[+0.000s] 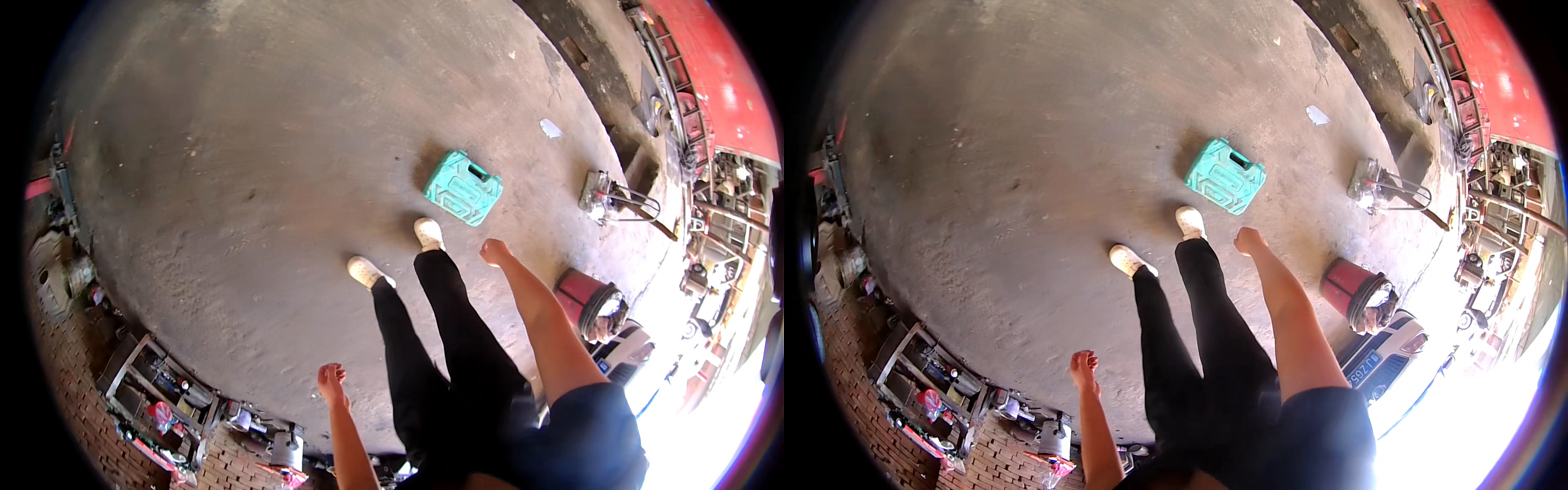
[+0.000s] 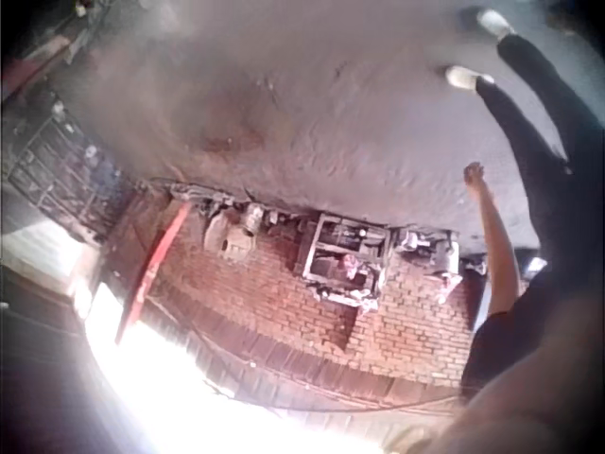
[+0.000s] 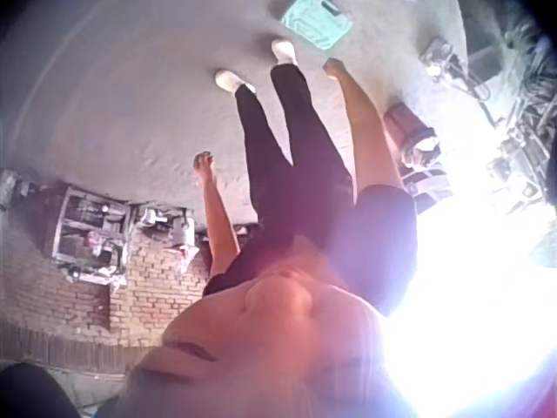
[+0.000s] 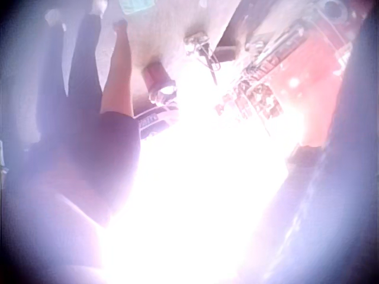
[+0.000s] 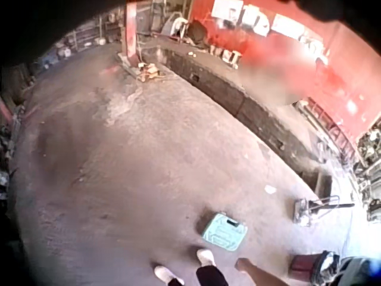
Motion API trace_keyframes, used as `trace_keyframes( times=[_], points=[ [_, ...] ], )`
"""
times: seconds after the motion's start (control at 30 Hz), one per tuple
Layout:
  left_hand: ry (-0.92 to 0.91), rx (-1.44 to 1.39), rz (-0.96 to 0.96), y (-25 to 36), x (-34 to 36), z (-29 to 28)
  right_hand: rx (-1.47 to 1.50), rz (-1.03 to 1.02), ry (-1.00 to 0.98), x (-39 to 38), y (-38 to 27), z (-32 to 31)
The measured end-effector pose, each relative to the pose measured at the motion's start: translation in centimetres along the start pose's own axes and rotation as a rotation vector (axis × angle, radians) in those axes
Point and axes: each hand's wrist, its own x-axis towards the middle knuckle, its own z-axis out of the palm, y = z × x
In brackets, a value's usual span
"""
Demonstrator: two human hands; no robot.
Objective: The person sweeps debris on a concrete floor into a dustpan using a broom, then walks to a toolbox, opens it, and handles a small metal object. The person also picks up a green toolbox and places it on the floor.
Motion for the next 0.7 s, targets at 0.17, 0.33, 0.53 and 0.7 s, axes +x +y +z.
trace_keyframes(
  times=[0.17,0.33,0.53,0.7],
  points=[
    [-0.189,0.060,-0.096,-3.4,3.0,11.1,0.091,0.060,0.230,8.6,0.9,0.8],
    [-0.307,0.177,-0.211,-11.5,6.3,25.4,-0.041,0.031,0.193,22.3,2.0,0.4],
    [-0.399,0.049,-0.258,-21.4,11.4,42.7,0.067,-0.059,0.401,40.4,5.1,-0.8],
    [-0.586,-0.171,-0.262,-22.8,15.3,54.1,0.276,-0.259,0.520,40.4,6.0,1.1]
  ],
)
